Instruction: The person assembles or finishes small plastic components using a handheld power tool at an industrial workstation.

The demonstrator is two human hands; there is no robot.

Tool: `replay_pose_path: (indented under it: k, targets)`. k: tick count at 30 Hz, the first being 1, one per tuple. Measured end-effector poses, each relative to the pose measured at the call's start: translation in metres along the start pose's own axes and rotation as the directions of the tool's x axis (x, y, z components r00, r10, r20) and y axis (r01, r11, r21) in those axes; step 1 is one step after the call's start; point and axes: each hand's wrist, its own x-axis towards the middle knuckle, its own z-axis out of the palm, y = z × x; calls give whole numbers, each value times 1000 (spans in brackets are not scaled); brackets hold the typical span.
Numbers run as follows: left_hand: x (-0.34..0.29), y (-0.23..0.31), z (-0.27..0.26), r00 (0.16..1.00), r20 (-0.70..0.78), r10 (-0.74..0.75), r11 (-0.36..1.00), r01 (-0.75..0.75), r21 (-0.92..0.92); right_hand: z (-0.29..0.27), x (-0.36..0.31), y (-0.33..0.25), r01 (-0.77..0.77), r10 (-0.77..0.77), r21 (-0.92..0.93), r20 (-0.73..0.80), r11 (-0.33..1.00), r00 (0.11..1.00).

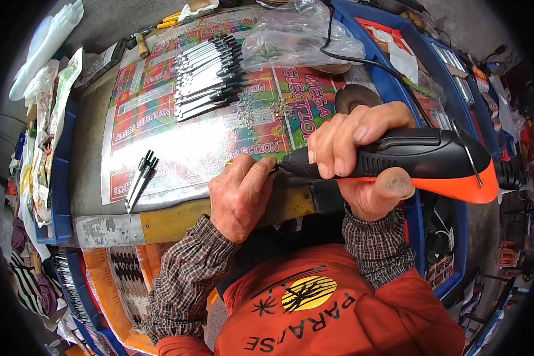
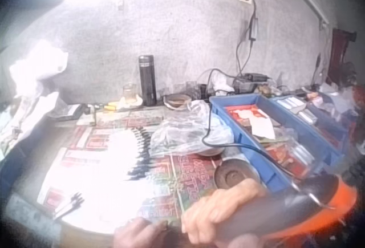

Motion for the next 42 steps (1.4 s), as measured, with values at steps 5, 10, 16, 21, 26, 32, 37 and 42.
replay_pose_path:
  k: [5,10,16,21,26,32,37,42]
  targets:
    - [1,1,0,1000,-11,-11,1000,10,-8,1,1,-3,-1,1,0,-42,1000,999]
    - [0,0,-1,1000,-13,-15,999,15,-28,0,-1,-5,-22,13,-107,-89,994,996]
    - [-1,3,-2,1000,-4,0,1000,0,-14,0,-2,-7,-2,-1,-24,-128,1000,992]
    - [-1,1,-4,999,-5,47,999,-47,6,1,-2,-9,-3,-1,-30,-135,1000,991]
    - [-2,1,-1,1000,-12,25,999,-25,-44,2,-3,-10,-11,8,-20,-158,1000,987]
    - [-3,3,-2,1000,26,11,1000,-11,-17,1,-5,-9,-6,0,-39,-149,999,989]
    - [-2,2,-1,999,24,26,1000,-26,-4,0,-4,-11,-14,6,-55,-134,998,991]
    - [-1,2,0,1000,2,12,1000,-12,-17,1,-6,-13,-53,36,-187,-94,981,995]
